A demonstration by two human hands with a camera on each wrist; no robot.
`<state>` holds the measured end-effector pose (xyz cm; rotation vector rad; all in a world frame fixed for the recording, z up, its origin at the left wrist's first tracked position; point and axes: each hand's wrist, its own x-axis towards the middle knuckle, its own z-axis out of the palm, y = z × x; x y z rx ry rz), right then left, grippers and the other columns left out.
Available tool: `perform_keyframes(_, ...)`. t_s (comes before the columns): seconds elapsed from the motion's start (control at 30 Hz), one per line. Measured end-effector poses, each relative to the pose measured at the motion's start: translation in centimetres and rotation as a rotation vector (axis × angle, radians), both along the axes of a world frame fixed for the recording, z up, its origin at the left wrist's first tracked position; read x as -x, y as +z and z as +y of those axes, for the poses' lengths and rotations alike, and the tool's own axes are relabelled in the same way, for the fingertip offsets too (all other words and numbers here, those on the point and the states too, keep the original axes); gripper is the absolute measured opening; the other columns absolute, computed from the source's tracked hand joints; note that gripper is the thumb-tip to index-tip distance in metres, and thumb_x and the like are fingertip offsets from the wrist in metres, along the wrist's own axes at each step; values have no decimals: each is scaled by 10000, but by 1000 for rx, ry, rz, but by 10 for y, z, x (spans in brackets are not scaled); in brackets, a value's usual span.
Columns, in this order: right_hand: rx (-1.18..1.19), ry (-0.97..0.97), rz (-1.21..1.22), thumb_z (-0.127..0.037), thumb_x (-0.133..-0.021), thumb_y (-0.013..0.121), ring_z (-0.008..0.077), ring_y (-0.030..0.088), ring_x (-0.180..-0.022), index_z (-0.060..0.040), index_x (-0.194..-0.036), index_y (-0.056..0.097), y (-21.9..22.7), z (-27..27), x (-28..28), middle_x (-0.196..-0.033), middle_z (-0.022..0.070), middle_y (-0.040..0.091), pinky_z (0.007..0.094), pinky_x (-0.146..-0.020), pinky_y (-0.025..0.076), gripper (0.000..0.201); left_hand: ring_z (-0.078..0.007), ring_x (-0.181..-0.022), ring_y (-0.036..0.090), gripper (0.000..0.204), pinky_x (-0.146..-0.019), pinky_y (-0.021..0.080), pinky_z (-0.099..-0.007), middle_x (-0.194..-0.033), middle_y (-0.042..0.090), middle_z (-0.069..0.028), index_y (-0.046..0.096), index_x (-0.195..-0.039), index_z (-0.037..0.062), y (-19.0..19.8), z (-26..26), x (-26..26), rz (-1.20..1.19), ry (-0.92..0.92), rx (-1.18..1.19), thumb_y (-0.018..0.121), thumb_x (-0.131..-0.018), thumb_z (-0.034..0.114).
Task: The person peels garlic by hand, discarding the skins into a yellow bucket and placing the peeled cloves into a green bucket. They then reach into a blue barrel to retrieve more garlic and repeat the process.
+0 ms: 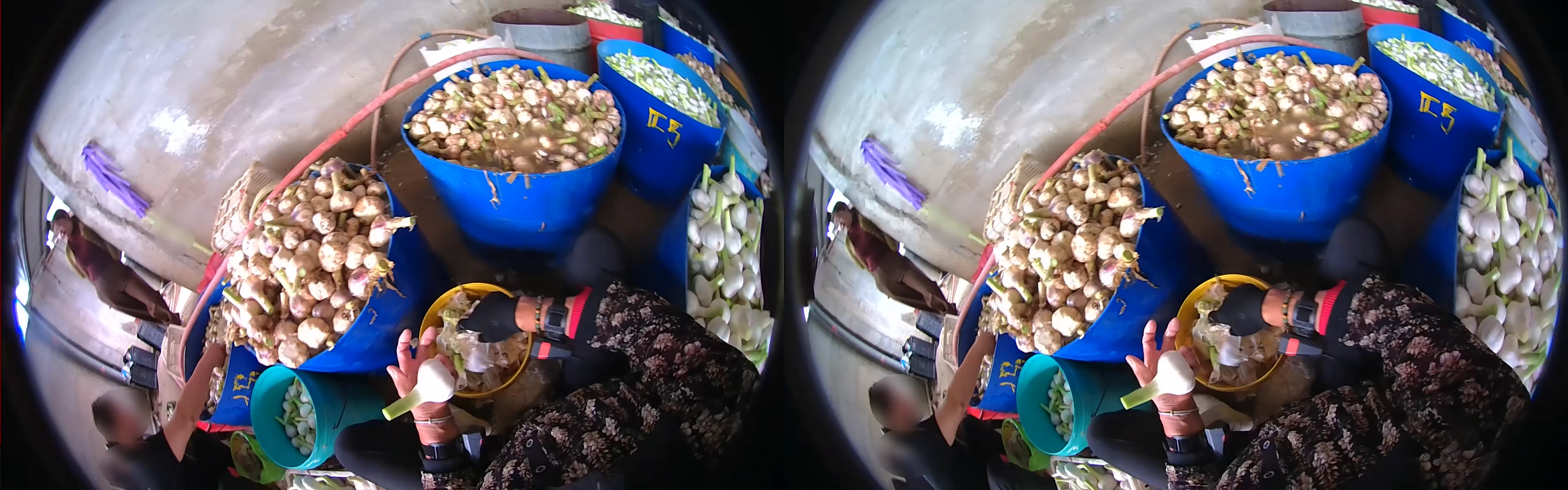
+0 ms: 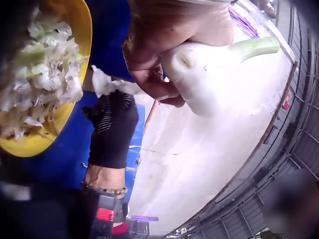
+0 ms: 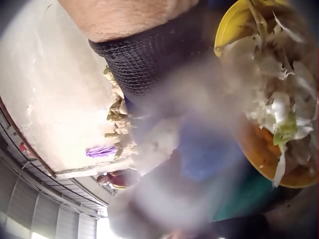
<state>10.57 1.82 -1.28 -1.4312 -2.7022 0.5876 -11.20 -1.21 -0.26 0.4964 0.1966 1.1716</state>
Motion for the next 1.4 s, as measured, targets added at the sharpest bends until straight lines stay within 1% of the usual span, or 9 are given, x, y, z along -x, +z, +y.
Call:
perform_keyframes(0.13,-160,-83,559,-239,-848,626,331,656,-876,-48,-1124,623,38,-9,4,-987,183,667,430,-760,514,336,-257,-712,617,695,-573,527,-332,-1173,595,-170,421,-1332,106,5,3,7,-70,-58,0,389,-911,658)
perform_keyframes(0.27,-59,-9,761,-188,-882,612,314,650,-847,-17,-1042,624,19,-13,32,-919,171,661,403,-747,503,235,-168,-691,605,333,-576,500,-290,-908,661,-91,599,-1085,47,7,-2,-18,400,372,128,564,-943,346)
perform_keyframes(0.33,-23,20,834,-159,-880,601,307,644,-816,-13,-954,625,25,-19,40,-889,160,653,402,-717,492,166,-142,-709,609,206,-624,502,-268,-860,656,-63,643,-982,36,-7,-5,1,112,55,142,603,-926,230)
perform_keyframes(0.53,-87,31,670,-146,-857,592,347,626,-715,-36,-838,630,1,-8,40,-765,167,627,424,-652,485,117,-157,-761,620,178,-686,522,-285,-886,646,-76,635,-985,9,35,-66,80,426,590,61,601,-919,170)
perform_keyframes(0.73,-124,106,498,-189,-850,581,350,617,-707,-60,-796,613,-5,-6,54,-759,160,621,454,-648,477,144,-186,-762,614,110,-690,502,-305,-863,638,-50,660,-928,36,55,-178,253,1388,1437,55,655,-832,90)
perform_keyframes(0.8,-139,133,487,-183,-848,576,353,614,-701,-61,-784,603,-10,-4,58,-753,162,617,454,-643,476,141,-298,-839,614,235,-814,488,-402,-919,624,-92,655,-983,68,66,-221,293,2359,1343,238,706,-764,137)
perform_keyframes(0.87,-125,154,457,-181,-849,572,351,609,-689,-58,-779,596,-8,-5,59,-735,162,607,454,-638,474,144,-380,-984,560,379,-948,400,-486,-1015,586,-138,639,-1051,98,60,-242,315,2663,1243,316,744,-701,199)
perform_keyframes(1.2,-133,87,446,-184,-839,602,342,625,-684,-68,-840,645,-18,-10,48,-746,158,630,435,-646,494,123,-409,-1323,342,728,-1027,248,-664,-1376,462,-184,537,-1265,139,-2,-164,400,2646,403,657,662,-713,597)
perform_keyframes(1.4,-107,53,490,-173,-833,613,348,631,-690,-68,-841,653,-18,-4,36,-748,160,639,426,-654,502,113,-415,-1358,286,773,-1001,268,-697,-1372,464,-215,415,-1373,129,-19,-178,392,2742,408,613,655,-732,488)
